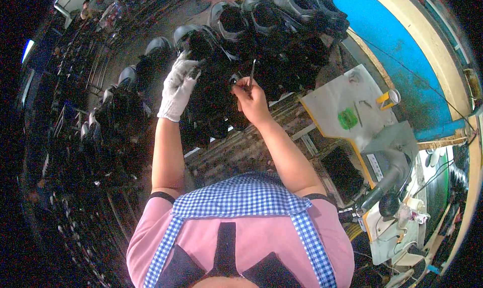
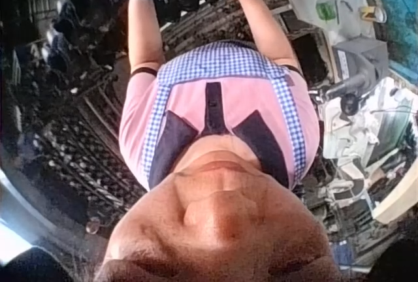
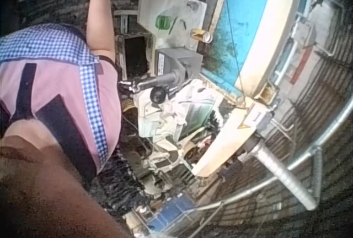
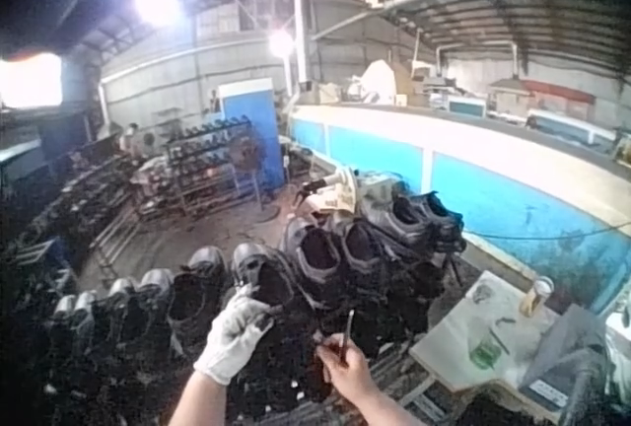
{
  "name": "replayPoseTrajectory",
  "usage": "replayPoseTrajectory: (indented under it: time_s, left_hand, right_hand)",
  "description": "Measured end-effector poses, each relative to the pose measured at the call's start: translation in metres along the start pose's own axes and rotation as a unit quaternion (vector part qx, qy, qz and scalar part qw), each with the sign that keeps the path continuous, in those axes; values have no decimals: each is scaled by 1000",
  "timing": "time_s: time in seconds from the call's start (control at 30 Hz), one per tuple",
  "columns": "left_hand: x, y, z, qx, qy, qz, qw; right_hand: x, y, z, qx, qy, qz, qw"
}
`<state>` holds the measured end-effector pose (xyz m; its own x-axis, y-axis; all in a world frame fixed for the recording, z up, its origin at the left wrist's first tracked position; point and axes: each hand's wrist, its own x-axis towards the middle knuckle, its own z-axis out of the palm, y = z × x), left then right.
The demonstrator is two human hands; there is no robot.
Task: Trim and clean excess material from shoe soles using a manual trimming tool.
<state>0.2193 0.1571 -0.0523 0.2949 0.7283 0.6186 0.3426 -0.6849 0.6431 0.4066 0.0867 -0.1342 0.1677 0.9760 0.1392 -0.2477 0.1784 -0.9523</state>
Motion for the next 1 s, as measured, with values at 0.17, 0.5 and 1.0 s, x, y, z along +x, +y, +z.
replayPoseTrajectory:
  time_s: [0.17, 0.5, 1.0]
  left_hand:
    - [-5, 2, -10, 5, -49, 12, 999]
    - [-75, 68, 2, 7, -168, 134, 977]
    - [-89, 48, -4, -409, 127, -235, 872]
  right_hand:
    - [1, -20, 14, 107, 11, 85, 991]
    - [-36, 42, -10, 398, -107, 229, 882]
    - [-117, 31, -53, -133, 118, 503, 846]
